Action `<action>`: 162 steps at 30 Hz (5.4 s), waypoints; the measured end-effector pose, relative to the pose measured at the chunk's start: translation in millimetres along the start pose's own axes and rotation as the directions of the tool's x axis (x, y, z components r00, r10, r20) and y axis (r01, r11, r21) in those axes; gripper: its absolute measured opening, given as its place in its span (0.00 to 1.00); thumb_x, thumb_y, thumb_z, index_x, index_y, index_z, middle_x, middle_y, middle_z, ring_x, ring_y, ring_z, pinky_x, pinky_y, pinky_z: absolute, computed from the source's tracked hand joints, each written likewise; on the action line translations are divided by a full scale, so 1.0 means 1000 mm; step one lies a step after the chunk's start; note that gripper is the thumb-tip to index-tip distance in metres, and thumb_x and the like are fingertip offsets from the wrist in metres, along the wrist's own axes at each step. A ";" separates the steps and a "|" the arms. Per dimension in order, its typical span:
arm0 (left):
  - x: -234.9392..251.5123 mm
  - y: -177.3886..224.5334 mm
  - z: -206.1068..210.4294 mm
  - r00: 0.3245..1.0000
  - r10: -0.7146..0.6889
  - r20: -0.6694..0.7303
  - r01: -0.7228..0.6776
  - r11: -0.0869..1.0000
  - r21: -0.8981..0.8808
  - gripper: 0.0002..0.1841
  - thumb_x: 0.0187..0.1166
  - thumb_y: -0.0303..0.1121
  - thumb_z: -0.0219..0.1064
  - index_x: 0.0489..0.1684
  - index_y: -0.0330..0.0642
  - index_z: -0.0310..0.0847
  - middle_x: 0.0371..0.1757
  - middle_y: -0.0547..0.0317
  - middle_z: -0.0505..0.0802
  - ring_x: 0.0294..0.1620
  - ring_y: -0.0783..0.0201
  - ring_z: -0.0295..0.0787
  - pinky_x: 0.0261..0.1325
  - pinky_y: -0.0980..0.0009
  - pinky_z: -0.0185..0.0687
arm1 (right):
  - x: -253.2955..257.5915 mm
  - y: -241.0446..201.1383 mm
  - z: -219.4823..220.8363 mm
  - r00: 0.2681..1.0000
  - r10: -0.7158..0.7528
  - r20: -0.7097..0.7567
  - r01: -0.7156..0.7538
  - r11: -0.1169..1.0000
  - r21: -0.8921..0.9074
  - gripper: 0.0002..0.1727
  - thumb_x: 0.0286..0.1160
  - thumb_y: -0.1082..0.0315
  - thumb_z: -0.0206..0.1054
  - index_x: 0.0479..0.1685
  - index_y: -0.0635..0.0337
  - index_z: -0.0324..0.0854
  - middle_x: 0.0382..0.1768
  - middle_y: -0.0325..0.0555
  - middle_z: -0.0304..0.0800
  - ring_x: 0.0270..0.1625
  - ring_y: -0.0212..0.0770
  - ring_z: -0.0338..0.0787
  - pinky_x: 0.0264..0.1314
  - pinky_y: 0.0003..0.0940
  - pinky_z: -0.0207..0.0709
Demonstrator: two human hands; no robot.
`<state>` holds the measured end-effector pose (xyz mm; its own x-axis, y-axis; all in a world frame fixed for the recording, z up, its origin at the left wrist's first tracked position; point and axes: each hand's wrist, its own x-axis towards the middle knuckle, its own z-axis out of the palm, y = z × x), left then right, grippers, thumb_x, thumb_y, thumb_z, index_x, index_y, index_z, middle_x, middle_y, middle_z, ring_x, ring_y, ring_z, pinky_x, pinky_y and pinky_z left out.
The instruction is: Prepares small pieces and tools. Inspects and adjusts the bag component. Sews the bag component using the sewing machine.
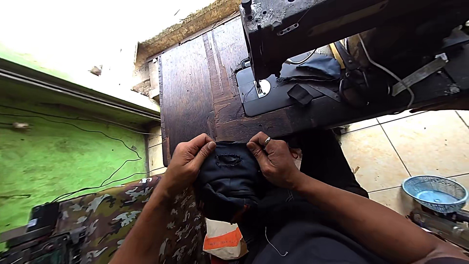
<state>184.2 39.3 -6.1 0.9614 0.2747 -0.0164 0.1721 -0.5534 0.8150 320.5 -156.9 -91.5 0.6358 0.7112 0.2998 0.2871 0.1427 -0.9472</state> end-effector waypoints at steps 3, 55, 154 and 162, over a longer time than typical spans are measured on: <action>0.039 -0.001 -0.039 0.976 0.053 0.211 -0.099 0.972 0.215 0.13 0.89 0.38 0.56 0.33 0.50 0.84 0.21 0.75 0.84 0.20 0.82 0.78 0.23 0.83 0.73 | 0.009 -0.004 0.017 0.991 0.115 -0.063 -0.113 0.993 0.035 0.09 0.86 0.65 0.61 0.39 0.57 0.83 0.20 0.32 0.79 0.23 0.21 0.77 0.26 0.18 0.71; 0.248 -0.045 0.045 0.823 -0.044 0.567 -0.344 0.756 0.558 0.19 0.83 0.49 0.67 0.27 0.45 0.88 0.28 0.54 0.89 0.37 0.51 0.88 0.40 0.44 0.78 | 0.053 0.073 -0.043 0.921 -0.185 0.344 0.390 0.396 -0.831 0.13 0.80 0.78 0.59 0.49 0.66 0.90 0.65 0.57 0.90 0.70 0.51 0.88 0.78 0.45 0.75; 0.240 -0.032 0.011 0.756 -0.306 0.578 -0.023 0.871 0.491 0.15 0.78 0.44 0.75 0.48 0.42 0.87 0.35 0.54 0.90 0.39 0.57 0.86 0.45 0.52 0.79 | 0.056 0.063 -0.034 0.953 0.040 0.300 0.286 0.204 -0.936 0.21 0.76 0.77 0.63 0.68 0.62 0.87 0.74 0.52 0.85 0.68 0.52 0.89 0.64 0.48 0.80; 0.252 -0.028 0.027 0.839 -0.200 0.507 -0.121 0.839 0.530 0.15 0.71 0.36 0.80 0.49 0.40 0.85 0.40 0.48 0.91 0.45 0.50 0.89 0.51 0.47 0.81 | 0.056 0.061 -0.032 0.956 0.046 0.291 0.276 0.201 -0.940 0.20 0.77 0.74 0.64 0.68 0.65 0.86 0.74 0.54 0.85 0.66 0.53 0.90 0.64 0.49 0.80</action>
<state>427.8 102.8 -48.5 0.8808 -0.0574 -0.4701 0.1424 -0.9146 0.3786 396.7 -130.4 -129.0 0.4124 0.8865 0.2098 0.9068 -0.4217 -0.0008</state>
